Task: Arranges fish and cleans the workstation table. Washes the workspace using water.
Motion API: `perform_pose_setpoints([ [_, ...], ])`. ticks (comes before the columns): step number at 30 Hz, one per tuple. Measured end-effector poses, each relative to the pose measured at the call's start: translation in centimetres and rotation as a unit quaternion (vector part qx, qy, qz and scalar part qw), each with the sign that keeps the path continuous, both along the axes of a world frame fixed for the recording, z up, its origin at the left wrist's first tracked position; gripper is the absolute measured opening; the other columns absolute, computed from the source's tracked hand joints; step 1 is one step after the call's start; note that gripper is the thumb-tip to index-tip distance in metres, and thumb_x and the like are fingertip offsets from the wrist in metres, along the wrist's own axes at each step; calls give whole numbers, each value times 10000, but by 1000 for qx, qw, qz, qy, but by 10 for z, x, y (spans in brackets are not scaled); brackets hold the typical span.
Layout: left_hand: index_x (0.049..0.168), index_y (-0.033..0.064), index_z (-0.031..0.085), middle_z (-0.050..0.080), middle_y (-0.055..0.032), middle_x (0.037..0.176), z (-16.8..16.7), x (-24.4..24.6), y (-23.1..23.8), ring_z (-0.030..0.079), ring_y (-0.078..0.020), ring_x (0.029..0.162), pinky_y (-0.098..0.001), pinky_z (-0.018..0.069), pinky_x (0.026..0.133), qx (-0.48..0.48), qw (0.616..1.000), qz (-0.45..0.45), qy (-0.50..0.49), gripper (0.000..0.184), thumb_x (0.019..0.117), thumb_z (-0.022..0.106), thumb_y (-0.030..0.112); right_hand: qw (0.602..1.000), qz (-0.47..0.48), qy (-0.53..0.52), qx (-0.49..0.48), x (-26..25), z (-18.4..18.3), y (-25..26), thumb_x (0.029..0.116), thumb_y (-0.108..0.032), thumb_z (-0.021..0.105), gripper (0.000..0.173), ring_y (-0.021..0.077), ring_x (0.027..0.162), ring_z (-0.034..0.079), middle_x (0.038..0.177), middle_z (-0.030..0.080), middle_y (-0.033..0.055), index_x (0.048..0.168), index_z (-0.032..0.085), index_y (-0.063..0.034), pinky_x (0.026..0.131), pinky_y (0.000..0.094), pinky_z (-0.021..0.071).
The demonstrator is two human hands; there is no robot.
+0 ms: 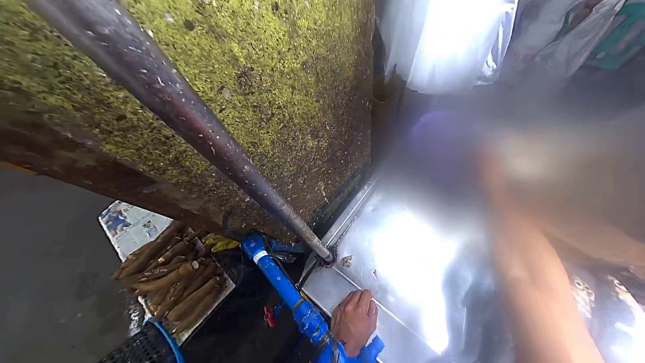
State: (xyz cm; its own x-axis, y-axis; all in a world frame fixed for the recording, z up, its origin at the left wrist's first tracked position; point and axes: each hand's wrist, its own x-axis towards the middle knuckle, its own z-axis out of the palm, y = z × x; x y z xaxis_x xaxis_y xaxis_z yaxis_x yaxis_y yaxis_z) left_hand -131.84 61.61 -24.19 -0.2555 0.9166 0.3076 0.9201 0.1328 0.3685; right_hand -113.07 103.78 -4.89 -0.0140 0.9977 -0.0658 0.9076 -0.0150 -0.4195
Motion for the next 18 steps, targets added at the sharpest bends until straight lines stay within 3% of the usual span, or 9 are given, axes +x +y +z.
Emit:
perform_pose_setpoints([
  [1,898,114,768,745,-31,845,0,0,-1,745,-170,780,-330,623,664,-7,1000,-4,2,230,895,578,243,997,-17,72,-17,-4,31,-31,1121,-231,395,431,386,1428,442,1503,482,277,1424,523,48,1189,511,318],
  [4,882,86,756,734,-63,816,0,-3,-1,742,-203,741,-372,620,622,-4,1000,-18,-1,213,892,590,220,967,-6,211,141,-4,62,-99,1096,-172,459,396,421,1276,558,1326,584,349,1297,572,151,1115,482,397],
  [6,896,62,744,723,-86,811,0,-4,-1,735,-228,732,-393,616,622,-6,999,-38,-21,186,897,613,195,939,14,240,248,13,43,-92,1069,-208,521,362,325,1061,661,1142,675,281,1224,632,99,983,434,500],
  [8,929,38,734,721,-118,846,1,-7,2,731,-263,774,-435,616,672,-24,997,-61,-46,198,918,609,192,927,29,217,303,32,35,-118,1042,-257,571,313,176,847,694,962,714,150,1138,668,24,824,359,571],
  [11,1090,-17,721,731,-221,1046,36,-3,4,719,-383,1001,-561,568,882,-159,981,-81,-80,308,1004,546,221,935,64,184,295,57,57,-259,1036,-210,572,289,118,821,664,956,694,127,1116,668,50,794,310,561],
  [12,1119,-12,717,727,-233,1080,47,-2,3,709,-402,1036,-589,551,897,-207,972,-84,-77,332,1020,533,246,933,87,172,303,69,58,-317,1029,-181,577,265,111,869,677,985,693,128,1099,675,56,817,300,580],
  [15,1090,26,693,713,-230,1006,49,-7,-3,701,-440,948,-649,540,768,-231,964,-116,-58,331,1016,541,310,954,123,122,246,111,44,-480,985,-207,658,222,134,1057,673,1122,703,92,1104,703,-25,922,332,582],
  [17,1095,38,695,718,-203,953,42,-13,-6,704,-431,885,-655,541,706,-187,967,-162,-66,328,984,573,321,974,117,107,162,134,20,-571,954,-258,706,215,170,1059,681,1091,725,97,1038,737,-63,934,351,577],
  [18,1130,29,700,728,-202,979,43,-13,-4,707,-431,917,-661,535,735,-183,963,-183,-74,348,965,587,315,982,109,107,115,141,3,-609,951,-263,707,201,172,1041,681,1064,728,91,1017,749,-78,931,344,573],
])
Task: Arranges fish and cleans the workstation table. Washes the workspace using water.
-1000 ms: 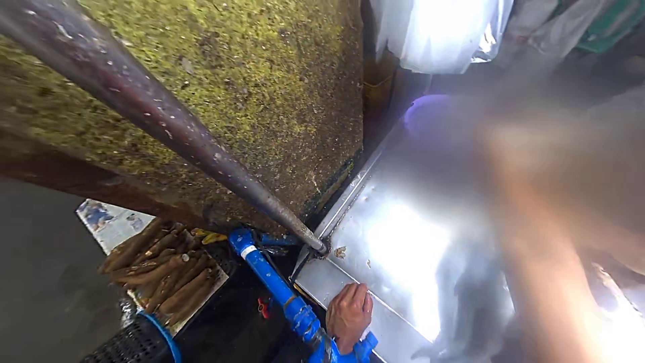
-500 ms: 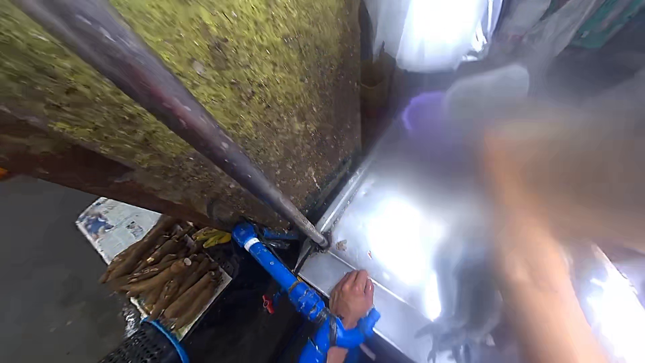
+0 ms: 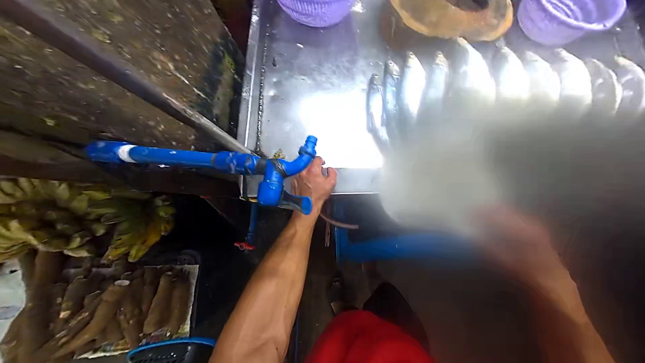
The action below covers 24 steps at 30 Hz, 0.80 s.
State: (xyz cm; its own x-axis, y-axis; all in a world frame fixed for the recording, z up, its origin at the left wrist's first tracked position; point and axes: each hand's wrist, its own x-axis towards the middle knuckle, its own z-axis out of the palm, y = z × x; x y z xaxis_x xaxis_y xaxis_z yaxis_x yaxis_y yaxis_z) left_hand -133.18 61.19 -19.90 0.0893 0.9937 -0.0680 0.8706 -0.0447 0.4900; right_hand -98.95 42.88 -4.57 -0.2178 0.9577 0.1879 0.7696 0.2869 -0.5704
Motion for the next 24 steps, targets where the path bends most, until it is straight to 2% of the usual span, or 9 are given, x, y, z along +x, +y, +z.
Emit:
perform_pose_setpoints([
  [2,1186,35,697,734,-189,1068,-2,-3,1,700,-412,1020,-650,536,805,4,998,-57,1,392,948,608,333,993,-43,-5,-111,10,-46,-60,956,-291,705,208,161,977,681,998,724,65,975,762,-91,894,344,576],
  [5,1189,48,684,713,-193,1094,-5,-9,-4,677,-412,1052,-631,530,814,31,990,-134,28,403,950,588,358,941,-189,3,-279,23,-130,-97,980,-330,676,332,253,865,682,945,694,146,969,725,-2,822,463,574],
  [7,1228,59,662,693,-202,1140,-7,-11,-4,666,-424,1073,-648,527,826,27,987,-149,47,420,962,570,371,889,-306,42,-337,31,-188,-82,992,-375,656,398,301,928,682,1008,698,182,1036,709,17,888,525,548],
  [9,1281,69,652,685,-197,1214,-12,-10,4,650,-428,1134,-663,510,865,13,987,-141,73,467,956,552,390,839,-396,111,-356,34,-248,-51,991,-422,641,444,299,967,690,1038,711,180,1124,702,-3,918,536,543],
  [13,1250,70,673,697,-195,1211,-20,-11,8,654,-436,1134,-669,495,881,29,985,-141,92,514,939,485,433,734,-448,257,-441,32,-367,2,1008,-424,625,501,305,947,691,1111,688,212,1287,631,-8,862,497,577],
  [15,1224,58,684,704,-200,1193,-22,-11,8,663,-430,1120,-654,494,891,39,985,-139,95,547,936,458,464,668,-448,289,-520,30,-380,16,1029,-441,599,533,288,929,677,1155,668,203,1384,567,-44,817,448,569],
  [18,1211,41,685,700,-221,1181,-20,-9,6,664,-428,1108,-645,486,890,38,987,-122,101,570,926,449,474,609,-452,314,-572,30,-363,30,1072,-399,529,532,307,993,647,1221,629,224,1454,495,-30,875,443,546],
  [21,1192,39,696,709,-215,1169,-21,-8,6,673,-410,1105,-616,495,896,52,986,-118,108,559,925,446,462,611,-450,325,-565,42,-346,39,1098,-323,481,500,337,1047,640,1286,598,259,1479,454,-2,904,453,541],
  [24,1182,44,703,721,-203,1151,-24,-9,6,683,-391,1098,-588,507,901,67,984,-122,111,542,927,447,447,625,-456,316,-550,52,-306,51,1103,-190,451,448,334,1130,625,1360,563,271,1483,428,46,960,421,524],
])
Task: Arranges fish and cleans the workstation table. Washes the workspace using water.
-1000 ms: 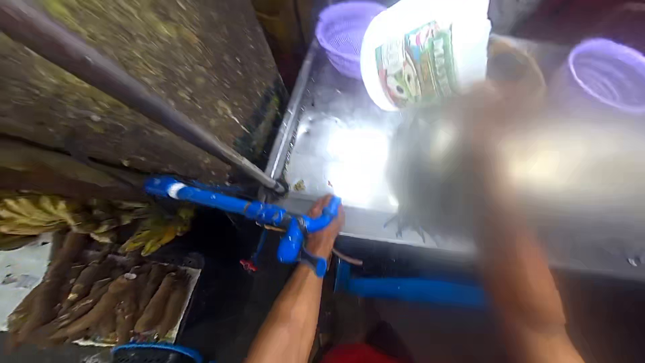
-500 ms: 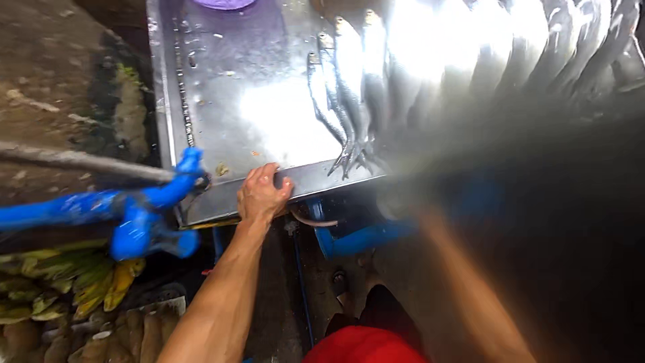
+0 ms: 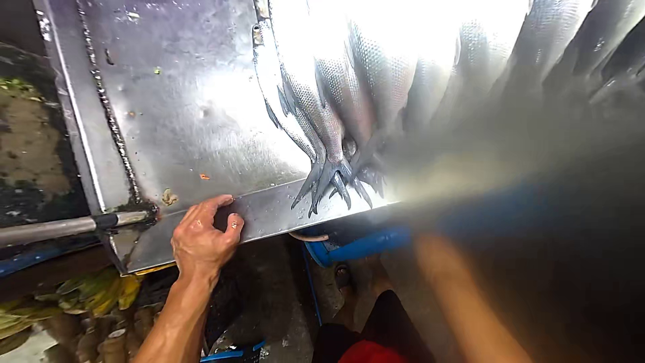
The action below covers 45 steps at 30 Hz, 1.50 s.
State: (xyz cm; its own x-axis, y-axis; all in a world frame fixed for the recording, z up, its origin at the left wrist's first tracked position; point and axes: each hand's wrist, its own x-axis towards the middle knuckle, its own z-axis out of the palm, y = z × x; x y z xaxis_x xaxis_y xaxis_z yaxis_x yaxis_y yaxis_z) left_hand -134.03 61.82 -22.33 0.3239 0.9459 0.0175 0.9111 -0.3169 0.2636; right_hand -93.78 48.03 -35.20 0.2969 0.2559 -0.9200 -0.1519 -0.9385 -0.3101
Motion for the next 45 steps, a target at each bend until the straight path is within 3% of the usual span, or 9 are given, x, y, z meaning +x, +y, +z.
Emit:
perform_pose_setpoints([
  [4,1170,47,709,725,-204,1140,-1,-1,0,686,-384,1100,-575,506,912,3,1000,2,5,542,926,439,448,978,182,-100,-27,-3,86,23,1084,-79,454,448,293,1458,433,1548,440,270,1477,410,130,1205,331,317],
  [8,1154,43,714,731,-202,1126,0,1,1,695,-377,1084,-574,510,900,6,1000,3,5,525,922,433,422,910,362,-173,-103,-12,126,39,1099,-157,394,477,258,1535,313,1607,379,233,1507,405,90,1247,315,218],
  [14,1157,38,714,725,-213,1123,0,0,1,688,-392,1079,-580,500,920,-6,1000,3,0,524,922,438,417,953,243,-161,78,10,51,-4,1072,-100,484,360,360,1363,543,1407,593,258,1362,582,90,1179,443,389],
  [16,1157,46,712,726,-208,1126,-2,-1,1,687,-389,1079,-585,494,919,-8,1000,2,0,533,924,426,430,930,281,-207,119,14,0,-35,1086,-199,478,377,331,1331,571,1366,631,218,1322,631,52,1164,434,413],
  [18,1166,53,710,723,-202,1145,-3,-2,2,678,-392,1106,-594,483,938,-14,1000,5,-3,536,922,428,438,868,230,-363,250,8,-91,-80,1027,-288,571,367,364,1109,678,1109,720,216,1069,739,35,1030,478,522],
  [26,1176,43,693,709,-223,1156,6,2,3,663,-411,1123,-626,459,953,-31,1000,0,3,523,910,436,412,824,180,-440,308,5,-72,-132,1008,-253,613,308,352,1030,670,987,704,189,914,736,14,975,452,541],
  [31,1193,36,693,697,-220,1199,12,2,3,644,-436,1162,-659,459,957,-48,999,5,6,501,907,469,381,749,190,-523,361,6,-30,-167,969,-220,643,273,326,927,679,863,687,152,792,701,-20,892,438,563],
  [38,1252,49,683,659,-198,1296,25,4,9,584,-397,1270,-619,436,1058,-136,990,26,-13,457,965,546,378,675,240,-552,426,0,95,-214,953,-233,660,273,274,871,674,826,670,122,776,688,-26,831,393,574],
  [45,1230,4,682,714,-186,1148,32,26,33,689,-283,1088,-483,516,1012,-191,947,105,-235,332,1035,559,243,616,385,-470,501,-15,224,-208,968,-234,653,254,238,868,636,798,638,99,782,663,-62,836,333,542],
])
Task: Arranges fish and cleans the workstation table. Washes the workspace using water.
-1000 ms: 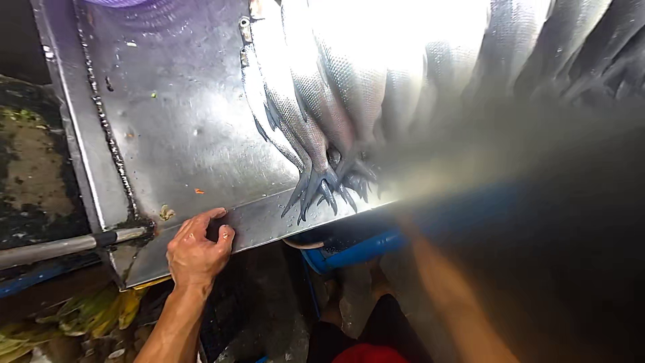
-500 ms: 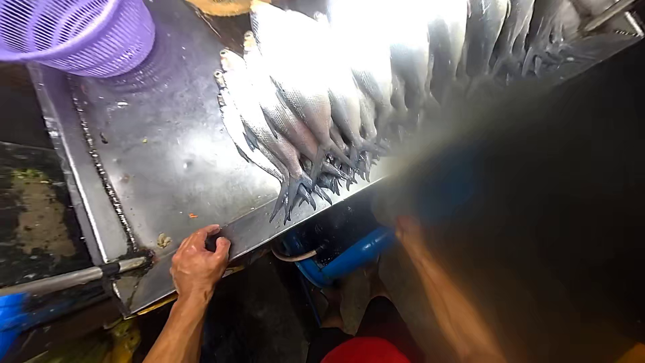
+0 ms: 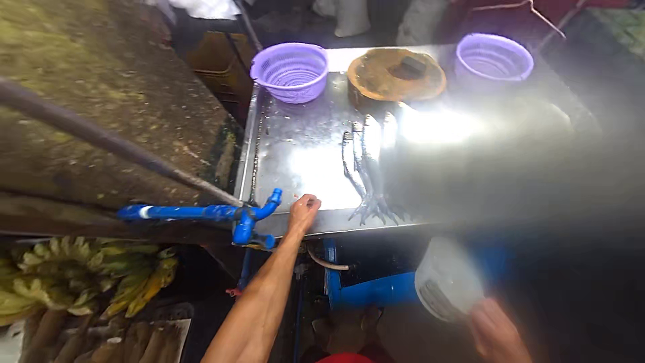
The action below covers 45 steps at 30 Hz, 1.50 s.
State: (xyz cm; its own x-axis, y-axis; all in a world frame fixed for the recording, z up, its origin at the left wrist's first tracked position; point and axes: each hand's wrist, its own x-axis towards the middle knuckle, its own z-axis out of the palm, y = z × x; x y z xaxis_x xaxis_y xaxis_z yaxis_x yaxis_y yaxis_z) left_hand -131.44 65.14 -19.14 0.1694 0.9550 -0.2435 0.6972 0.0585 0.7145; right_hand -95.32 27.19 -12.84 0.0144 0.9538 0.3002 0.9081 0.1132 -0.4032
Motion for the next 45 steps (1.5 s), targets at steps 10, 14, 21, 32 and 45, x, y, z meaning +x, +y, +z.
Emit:
perform_pose_setpoints([
  [10,1190,3,669,729,-155,1051,-14,63,38,726,-215,862,-395,603,793,-104,951,158,-244,258,1031,584,187,960,260,59,-86,-75,102,189,979,-337,649,281,165,803,630,797,615,31,815,653,-108,731,319,559],
  [14,1267,-78,624,714,-219,1136,-7,47,65,702,-269,994,-442,545,945,-113,935,173,-288,356,1069,517,198,922,312,2,-231,-126,142,271,991,-309,627,291,291,926,671,926,675,133,928,686,-30,843,485,543],
  [21,1430,-25,478,606,-198,1345,45,28,76,634,-217,1150,-409,510,1008,-74,933,101,-338,383,1098,386,141,943,287,5,-167,-143,127,321,990,-283,630,243,285,977,666,961,683,112,962,694,-51,836,492,538],
  [32,1491,123,474,556,-109,1474,24,2,23,556,-288,1313,-556,468,1014,-148,901,176,-367,536,1101,256,420,988,140,52,44,-164,-16,349,976,-242,648,250,309,943,671,883,694,122,842,703,-39,865,447,566],
  [45,1225,90,722,730,-149,1177,-20,-14,-51,676,-363,1136,-581,514,953,129,980,-11,153,478,988,510,447,870,88,-159,-459,-230,61,458,952,-263,625,286,409,1130,642,1185,683,206,1093,699,-26,837,690,491],
])
